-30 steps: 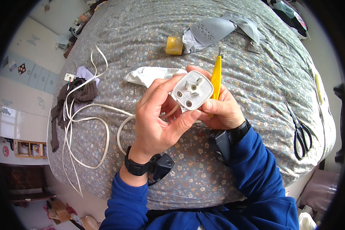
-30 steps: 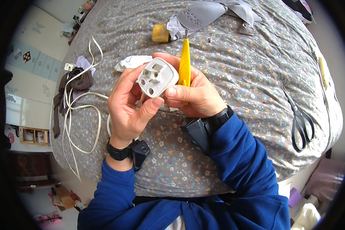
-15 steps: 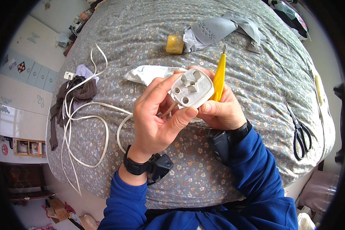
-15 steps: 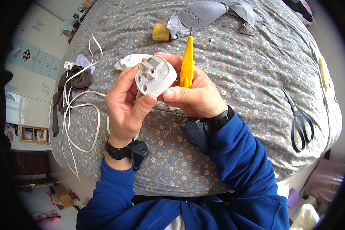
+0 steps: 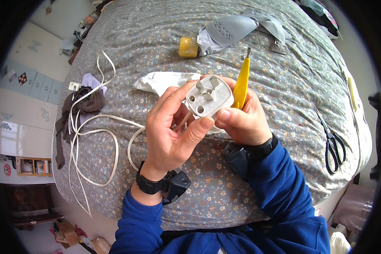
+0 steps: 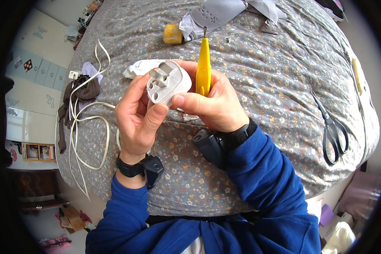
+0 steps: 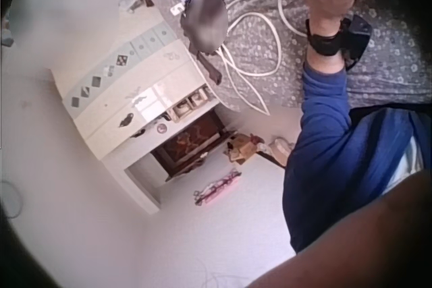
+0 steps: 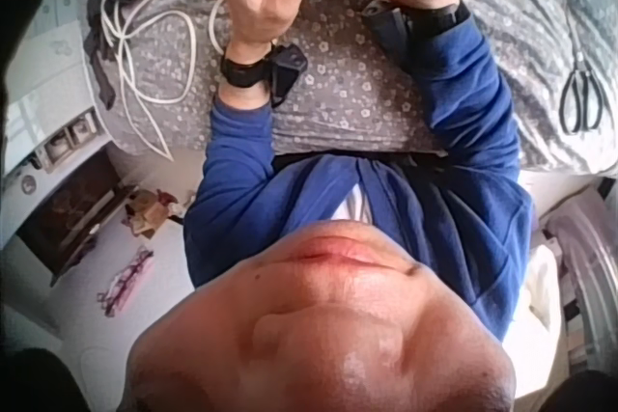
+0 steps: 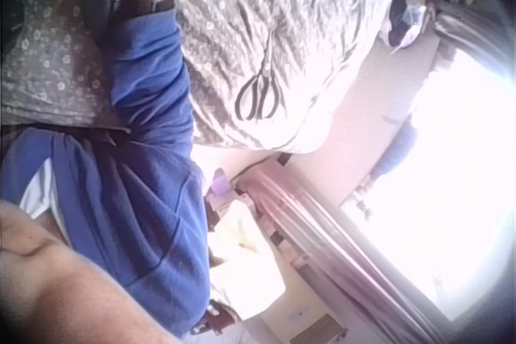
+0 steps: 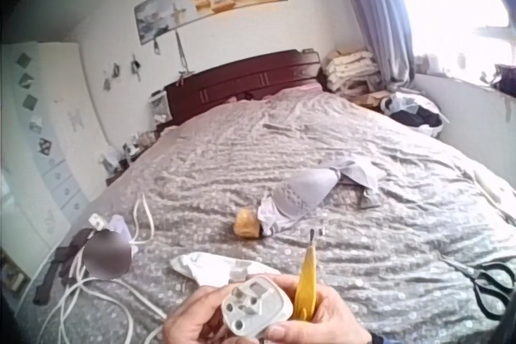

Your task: The person disassembles a white electrical plug, uses a yellow screwdriver to adjust internal screws, and reassembles the plug. The person then plugs the cord into a power strip.

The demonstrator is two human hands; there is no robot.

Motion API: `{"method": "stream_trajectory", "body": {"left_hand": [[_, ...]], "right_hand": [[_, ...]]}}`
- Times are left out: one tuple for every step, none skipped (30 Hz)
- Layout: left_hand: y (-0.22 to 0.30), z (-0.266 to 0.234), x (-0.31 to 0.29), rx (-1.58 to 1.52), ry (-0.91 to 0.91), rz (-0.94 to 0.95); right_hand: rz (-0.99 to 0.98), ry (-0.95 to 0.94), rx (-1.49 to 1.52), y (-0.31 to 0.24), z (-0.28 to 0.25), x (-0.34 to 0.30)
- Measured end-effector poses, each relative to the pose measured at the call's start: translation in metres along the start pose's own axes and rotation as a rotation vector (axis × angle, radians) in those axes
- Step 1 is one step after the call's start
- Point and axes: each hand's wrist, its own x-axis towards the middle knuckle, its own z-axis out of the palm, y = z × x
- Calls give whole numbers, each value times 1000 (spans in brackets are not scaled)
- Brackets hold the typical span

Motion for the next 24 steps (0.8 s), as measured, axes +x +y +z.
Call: {"method": "stream_trajectory", "body": {"left_hand": [[0,1,0,-6,4,7],[0,1,0,-5,9,8],[0,1,0,1,18,9],[0,1,0,2,11,12],[0,1,0,10,9,15],[0,0,0,27,7,16],[0,-1,0,37,0,8],[0,-3,0,57,-7,-3],[0,-4,0,65,-10,-6],[0,-5,0,74,-14,-9],[-1,-5,0,71,-13,-4],[-1,-4,0,66,-9,-2],[-1,-4,0,61,-5,1],[-1,-3,-1,54,3,1],[-1,-3,-1,54,13,10],[-1,-2,0,42,11,10],[-1,-2,1,38,11,19],[0,-2,2,40,11,38],[1,-2,3,96,15,55],[2,-2,3,159,19,85],[4,-3,4,223,26,114],[7,-4,4,403,41,159],[7,-4,4,445,34,173],[7,-4,5,488,33,183]], "right_hand": [[-17,-10,24,0,1,0],[-40,-30,54,-1,2,0],[-38,-19,47,-1,2,0],[-41,-18,45,0,2,0],[-49,-24,52,0,2,0],[-49,-14,45,0,2,0],[-52,-9,48,1,2,0],[-59,-8,56,2,2,-1],[-56,-2,57,2,1,-1],[-57,1,63,2,1,-1],[-56,10,65,2,0,-1],[-56,0,64,2,0,-1],[-54,-5,60,2,0,-1],[-58,-9,58,2,0,-1],[-54,-12,46,1,1,-1],[-56,-14,36,1,1,-1],[-60,-19,36,0,1,-1],[-61,-12,38,-1,1,-2],[-62,-10,49,-2,1,-2],[-59,-19,61,-2,1,-2],[-42,-19,88,-3,0,-1],[-22,-26,114,-4,-2,0],[-10,-4,107,-5,-3,0],[-48,29,79,-2,-2,-1]]}}
